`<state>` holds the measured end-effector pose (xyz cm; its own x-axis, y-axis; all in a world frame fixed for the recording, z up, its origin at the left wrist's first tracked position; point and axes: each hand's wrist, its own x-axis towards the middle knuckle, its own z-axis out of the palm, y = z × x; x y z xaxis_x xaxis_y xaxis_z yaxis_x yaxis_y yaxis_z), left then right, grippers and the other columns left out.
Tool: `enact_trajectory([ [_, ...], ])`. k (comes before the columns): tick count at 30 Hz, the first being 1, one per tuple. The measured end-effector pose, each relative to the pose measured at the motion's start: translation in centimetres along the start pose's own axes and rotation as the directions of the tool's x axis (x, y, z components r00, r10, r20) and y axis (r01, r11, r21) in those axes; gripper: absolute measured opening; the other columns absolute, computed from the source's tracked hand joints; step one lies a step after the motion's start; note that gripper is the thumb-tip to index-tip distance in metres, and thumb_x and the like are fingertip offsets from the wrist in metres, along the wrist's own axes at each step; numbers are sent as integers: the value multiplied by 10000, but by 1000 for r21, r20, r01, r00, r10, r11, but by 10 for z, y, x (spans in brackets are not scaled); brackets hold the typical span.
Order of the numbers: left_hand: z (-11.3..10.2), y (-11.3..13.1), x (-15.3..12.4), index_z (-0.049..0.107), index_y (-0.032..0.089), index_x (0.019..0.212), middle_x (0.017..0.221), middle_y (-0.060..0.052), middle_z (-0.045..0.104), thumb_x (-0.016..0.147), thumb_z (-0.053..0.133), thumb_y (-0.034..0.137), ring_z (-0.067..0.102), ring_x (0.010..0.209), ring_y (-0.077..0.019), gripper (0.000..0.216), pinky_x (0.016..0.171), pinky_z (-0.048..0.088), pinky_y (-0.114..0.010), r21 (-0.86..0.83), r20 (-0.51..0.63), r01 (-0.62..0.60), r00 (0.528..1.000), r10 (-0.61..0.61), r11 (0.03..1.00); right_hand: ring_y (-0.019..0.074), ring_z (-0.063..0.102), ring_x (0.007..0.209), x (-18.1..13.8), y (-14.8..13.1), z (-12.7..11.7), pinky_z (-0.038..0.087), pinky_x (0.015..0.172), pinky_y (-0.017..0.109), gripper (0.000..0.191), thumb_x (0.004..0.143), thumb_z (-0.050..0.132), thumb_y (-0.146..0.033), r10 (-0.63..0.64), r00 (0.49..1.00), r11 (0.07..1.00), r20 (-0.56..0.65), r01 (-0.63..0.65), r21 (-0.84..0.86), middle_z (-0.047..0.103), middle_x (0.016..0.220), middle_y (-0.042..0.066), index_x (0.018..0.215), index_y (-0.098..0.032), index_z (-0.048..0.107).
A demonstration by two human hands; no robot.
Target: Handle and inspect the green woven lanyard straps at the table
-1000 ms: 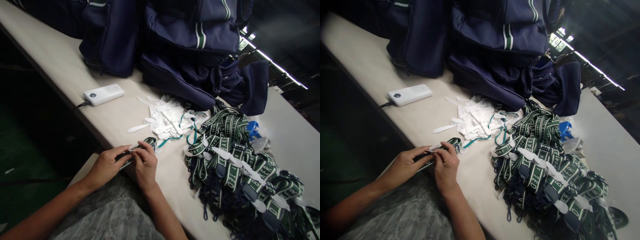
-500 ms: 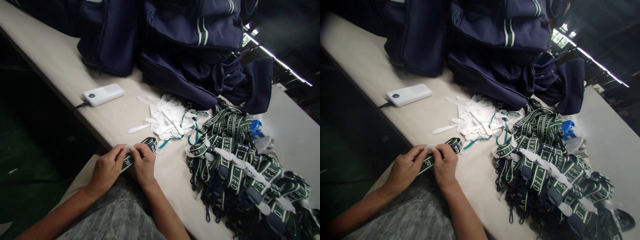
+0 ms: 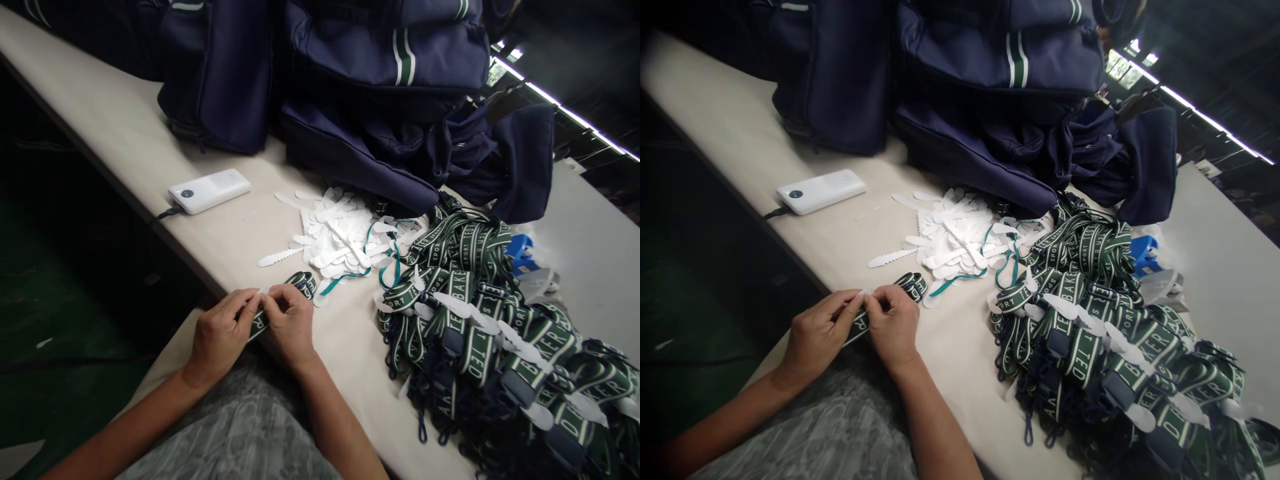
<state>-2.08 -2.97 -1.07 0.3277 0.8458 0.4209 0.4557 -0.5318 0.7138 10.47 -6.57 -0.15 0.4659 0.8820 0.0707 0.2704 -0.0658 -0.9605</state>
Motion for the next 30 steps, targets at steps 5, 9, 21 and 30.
enact_trajectory([
  [5, -5, -3, 9, 734, 166, 938, 912, -58, 731, 954, 595, 268, 677, 860, -205, 173, 850, 515, -300, 15, -3, -77, 997, 77, 997, 132, 566, 670, -1, -1, 3, 448, 685, 249, 153, 853, 638, -255, -42, 997, 997, -58, 38, -69, 639, 740, -13, 714, -194, 618],
  [9, -5, -4, 12, 740, 172, 887, 885, -35, 722, 923, 640, 268, 683, 817, -176, 143, 803, 538, -267, -242, 4, 61, 998, -62, 968, 104, 478, 570, 2, -4, 0, 401, 586, 235, 109, 812, 684, -268, 70, 997, 998, -34, -70, -1, 613, 730, -41, 822, -194, 605],
  [21, 9, -11, 18, 747, 184, 961, 872, -41, 737, 863, 651, 23, 682, 781, -178, 212, 784, 551, -310, -101, -193, -295, 943, 272, 950, 115, 477, 566, 14, -11, 0, 382, 577, 241, 45, 767, 629, -209, 136, 990, 990, 33, -134, -44, 566, 634, -58, 724, -199, 625],
  [30, -11, -19, 14, 735, 205, 915, 861, -25, 742, 906, 634, 163, 702, 788, -171, 110, 780, 563, -262, -223, 4, -148, 988, 153, 963, 139, 568, 688, 3, 3, 4, 448, 680, 253, 81, 859, 584, -189, -30, 999, 999, -41, 29, -29, 641, 755, -22, 834, -206, 660],
])
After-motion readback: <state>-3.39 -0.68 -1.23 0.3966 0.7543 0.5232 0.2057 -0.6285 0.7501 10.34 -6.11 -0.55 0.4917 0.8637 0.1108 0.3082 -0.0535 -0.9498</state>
